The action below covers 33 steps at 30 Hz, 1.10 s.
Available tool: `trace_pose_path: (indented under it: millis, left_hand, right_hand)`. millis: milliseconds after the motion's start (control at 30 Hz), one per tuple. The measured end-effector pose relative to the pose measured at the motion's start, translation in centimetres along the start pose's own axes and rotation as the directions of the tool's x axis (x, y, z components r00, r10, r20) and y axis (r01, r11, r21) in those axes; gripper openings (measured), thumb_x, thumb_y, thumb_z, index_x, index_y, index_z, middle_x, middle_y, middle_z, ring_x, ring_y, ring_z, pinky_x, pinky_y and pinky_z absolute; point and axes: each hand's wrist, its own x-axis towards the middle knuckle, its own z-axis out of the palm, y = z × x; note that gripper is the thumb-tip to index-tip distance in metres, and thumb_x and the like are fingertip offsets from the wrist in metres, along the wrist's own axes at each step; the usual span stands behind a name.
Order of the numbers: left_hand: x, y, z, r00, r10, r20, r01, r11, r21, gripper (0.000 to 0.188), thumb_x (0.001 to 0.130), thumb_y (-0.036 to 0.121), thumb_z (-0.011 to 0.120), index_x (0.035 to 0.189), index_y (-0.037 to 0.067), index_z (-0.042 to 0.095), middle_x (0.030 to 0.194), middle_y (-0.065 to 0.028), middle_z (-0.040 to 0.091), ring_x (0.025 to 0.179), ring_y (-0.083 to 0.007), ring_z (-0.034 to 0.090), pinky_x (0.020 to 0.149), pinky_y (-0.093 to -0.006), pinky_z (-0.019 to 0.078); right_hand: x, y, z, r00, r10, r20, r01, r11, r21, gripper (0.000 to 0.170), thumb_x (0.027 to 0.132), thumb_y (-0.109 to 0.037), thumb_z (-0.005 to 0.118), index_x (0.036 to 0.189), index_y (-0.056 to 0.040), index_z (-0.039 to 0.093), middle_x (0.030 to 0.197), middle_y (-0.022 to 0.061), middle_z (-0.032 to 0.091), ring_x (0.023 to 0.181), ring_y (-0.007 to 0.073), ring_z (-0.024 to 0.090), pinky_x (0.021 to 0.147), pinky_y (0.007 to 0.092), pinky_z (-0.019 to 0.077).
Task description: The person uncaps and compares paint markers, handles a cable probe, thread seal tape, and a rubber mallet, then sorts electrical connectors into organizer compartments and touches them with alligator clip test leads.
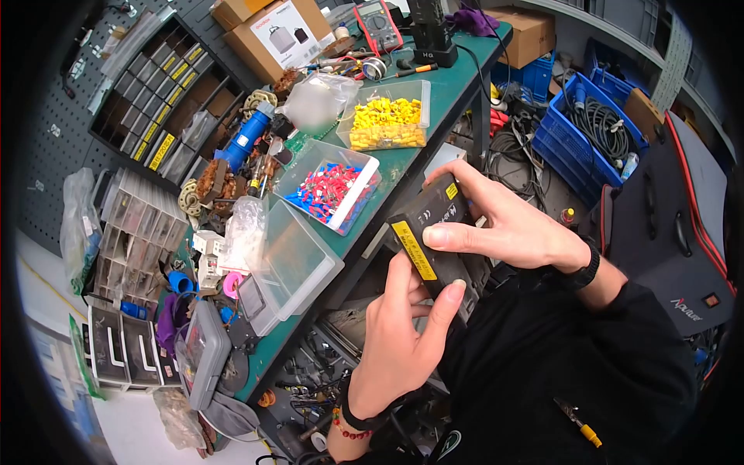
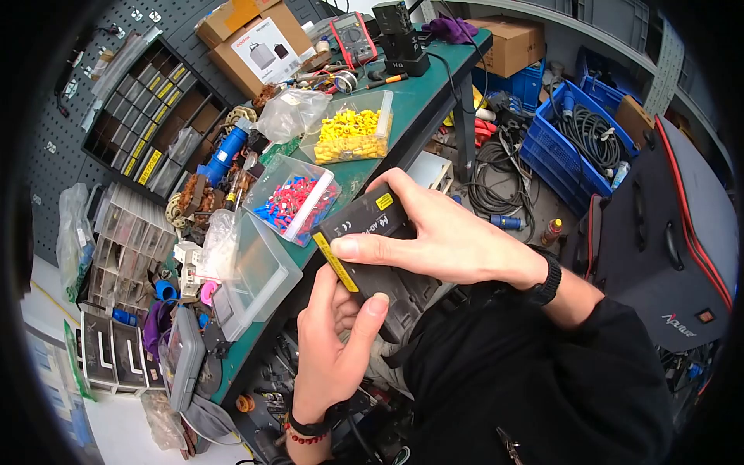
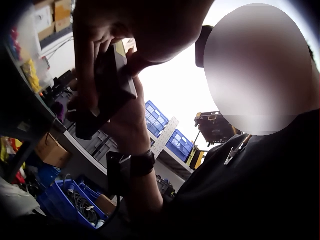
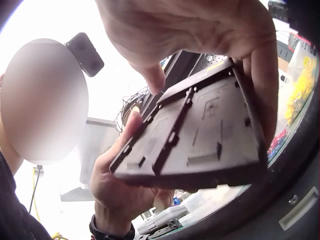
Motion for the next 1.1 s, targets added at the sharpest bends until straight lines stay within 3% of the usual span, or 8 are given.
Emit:
trace_pose_path:
  millis: [100, 133, 167, 233, 333, 767, 933, 1100]
  left_hand:
    - [0.0, -0.3, -0.3, 0.997, -0.050, -0.055, 0.037, 0.976, -0.215, 0.050, 0.098, 0.014, 0.050, 0.140, -0.006, 0.032, 0.111, -0.0125, 0.062, 0.097, -0.0101, 0.059, 0.080, -0.0220, 0.0457]
    - [0.1, 0.0, -0.6, 0.995, -0.057, -0.084, 0.031, 0.957, -0.288, 0.051, 0.098, 0.016, 0.049, 0.140, -0.007, 0.032, 0.114, -0.0110, 0.060, 0.095, -0.0074, 0.055, 0.078, -0.0194, 0.0416]
    - [0.2, -0.1, -0.8, 0.995, -0.009, -0.095, -0.026, 0.935, -0.355, 0.050, 0.100, 0.013, 0.045, 0.142, -0.008, 0.027, 0.116, -0.0147, 0.061, 0.103, -0.0105, 0.056, 0.089, -0.0258, 0.0428]
    - [0.1, -0.4, -1.1, 0.993, 0.036, -0.111, -0.073, 0.937, -0.341, 0.051, 0.100, 0.015, 0.045, 0.141, -0.010, 0.027, 0.115, -0.0133, 0.061, 0.093, -0.0071, 0.054, 0.080, -0.0215, 0.0412]
    - [0.0, -0.1, -0.7, 0.985, 0.070, -0.155, -0.108, 0.960, -0.258, 0.053, 0.100, 0.017, 0.047, 0.141, -0.010, 0.027, 0.113, -0.0124, 0.060, 0.087, -0.0050, 0.050, 0.073, -0.0186, 0.0372]
    - [0.0, 0.0, -0.5, 0.979, 0.099, -0.180, -0.154, 0.932, -0.328, 0.057, 0.100, 0.018, 0.048, 0.143, -0.010, 0.024, 0.115, -0.0149, 0.060, 0.086, -0.0061, 0.052, 0.071, -0.0188, 0.0369]
    - [-0.2, 0.0, -0.8, 0.984, 0.130, -0.125, -0.165, 0.928, -0.334, 0.058, 0.100, 0.019, 0.047, 0.144, -0.009, 0.022, 0.124, -0.0197, 0.057, 0.112, -0.0169, 0.054, 0.095, -0.0279, 0.0398]
    - [-0.3, 0.0, -1.1, 0.986, 0.123, -0.112, -0.155, 0.927, -0.343, 0.058, 0.101, 0.019, 0.045, 0.145, -0.008, 0.019, 0.129, -0.0210, 0.054, 0.118, -0.0197, 0.052, 0.100, -0.0314, 0.0380]
  right_hand:
    - [-0.1, -0.8, -1.1, 0.994, 0.105, 0.021, -0.107, 0.978, 0.180, 0.066, 0.088, -0.054, 0.061, 0.122, 0.0020, 0.049, 0.099, 0.0113, 0.062, 0.093, 0.0144, 0.062, 0.075, 0.0265, 0.0498]
    - [0.1, -0.5, -1.6, 0.996, 0.094, -0.008, -0.089, 0.962, 0.258, 0.058, 0.093, -0.052, 0.054, 0.117, 0.0005, 0.052, 0.092, 0.0073, 0.062, 0.083, 0.0090, 0.062, 0.062, 0.0224, 0.0494]
    - [0.1, -0.4, -1.7, 0.994, 0.093, 0.052, -0.106, 0.871, 0.480, 0.050, 0.097, -0.049, 0.047, 0.110, -0.0004, 0.054, 0.087, 0.0030, 0.060, 0.069, 0.0065, 0.057, 0.053, 0.0193, 0.0460]
    - [-0.1, -0.3, -1.7, 0.999, 0.032, 0.040, -0.048, 0.874, 0.484, 0.043, 0.099, -0.043, 0.046, 0.104, -0.0007, 0.055, 0.084, 0.0011, 0.058, 0.061, 0.0043, 0.052, 0.049, 0.0173, 0.0439]
    - [0.2, 0.4, -1.4, 0.983, -0.174, -0.051, 0.181, 0.955, 0.236, 0.039, 0.100, -0.039, 0.047, 0.103, -0.0005, 0.056, 0.082, 0.0004, 0.057, 0.062, 0.0037, 0.055, 0.047, 0.0191, 0.0459]
    - [-0.2, 0.3, -1.0, 0.969, -0.245, -0.036, 0.237, 0.875, 0.423, 0.036, 0.100, -0.034, 0.048, 0.108, 0.0004, 0.056, 0.082, -0.0020, 0.056, 0.065, 0.0008, 0.054, 0.048, 0.0170, 0.0442]
    - [-0.2, 0.2, -0.9, 0.972, -0.224, -0.067, 0.232, 0.888, 0.397, 0.033, 0.099, -0.032, 0.051, 0.110, -0.0022, 0.057, 0.083, -0.0044, 0.057, 0.068, -0.0012, 0.049, 0.053, 0.0158, 0.0394]
    - [-0.1, 0.0, -0.7, 0.972, -0.220, -0.081, 0.234, 0.882, 0.409, 0.033, 0.098, -0.032, 0.053, 0.113, -0.0028, 0.057, 0.083, -0.0061, 0.058, 0.068, -0.0023, 0.048, 0.055, 0.0151, 0.0362]
